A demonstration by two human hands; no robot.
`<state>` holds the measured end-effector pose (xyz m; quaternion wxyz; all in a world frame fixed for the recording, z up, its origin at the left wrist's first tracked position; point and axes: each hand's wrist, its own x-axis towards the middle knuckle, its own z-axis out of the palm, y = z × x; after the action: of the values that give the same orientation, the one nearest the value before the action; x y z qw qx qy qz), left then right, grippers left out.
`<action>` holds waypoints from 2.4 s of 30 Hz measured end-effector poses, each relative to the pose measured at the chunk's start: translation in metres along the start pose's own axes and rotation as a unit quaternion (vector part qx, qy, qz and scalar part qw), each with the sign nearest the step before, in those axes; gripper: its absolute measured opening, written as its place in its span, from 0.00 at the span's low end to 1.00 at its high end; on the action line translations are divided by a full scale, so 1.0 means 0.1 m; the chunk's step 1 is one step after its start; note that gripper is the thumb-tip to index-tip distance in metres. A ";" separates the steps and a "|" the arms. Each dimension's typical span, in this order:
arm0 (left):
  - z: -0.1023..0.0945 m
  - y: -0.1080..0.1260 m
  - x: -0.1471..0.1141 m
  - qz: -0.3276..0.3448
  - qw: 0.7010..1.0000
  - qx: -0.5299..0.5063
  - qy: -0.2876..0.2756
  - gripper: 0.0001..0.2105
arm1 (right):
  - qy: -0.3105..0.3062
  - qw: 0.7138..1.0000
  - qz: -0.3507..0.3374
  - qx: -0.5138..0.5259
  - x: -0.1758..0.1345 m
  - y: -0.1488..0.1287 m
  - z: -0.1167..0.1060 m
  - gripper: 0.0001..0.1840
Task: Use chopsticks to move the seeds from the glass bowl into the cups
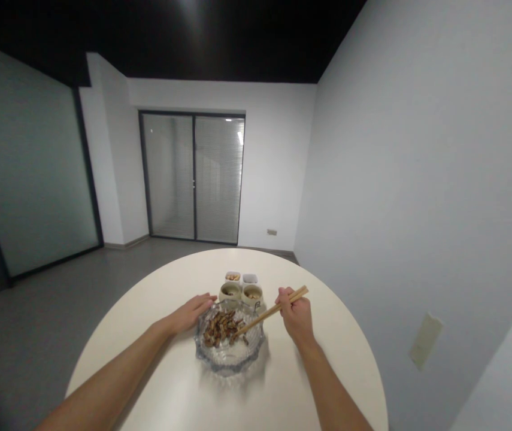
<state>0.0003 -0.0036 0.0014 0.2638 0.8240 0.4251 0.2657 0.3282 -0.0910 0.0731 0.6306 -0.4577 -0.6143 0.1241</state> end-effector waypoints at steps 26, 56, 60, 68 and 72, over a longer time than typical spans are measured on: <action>-0.01 0.06 0.00 0.001 1.000 0.007 -0.002 0.35 | -0.053 0.998 -0.023 -0.009 -0.05 -0.03 0.08 0.38; 0.00 0.02 0.01 -0.017 1.000 0.005 -0.004 0.40 | -0.098 0.993 -0.051 0.035 -0.09 0.09 0.16 0.32; 0.00 0.02 0.02 -0.017 1.000 0.004 -0.005 0.38 | -0.108 0.991 -0.068 0.035 -0.10 0.07 0.17 0.30; 0.00 0.04 0.02 -0.015 1.000 0.010 -0.008 0.37 | -0.116 0.984 -0.122 0.065 -0.11 -0.01 0.19 0.28; -0.01 0.04 0.02 -0.011 1.000 0.013 -0.009 0.36 | -0.133 0.978 -0.146 0.067 -0.12 -0.04 0.21 0.26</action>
<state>0.0034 -0.0041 0.0051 0.2599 0.8251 0.4348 0.2501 0.3059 -0.0929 0.0645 0.5842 -0.2990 -0.7430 0.1312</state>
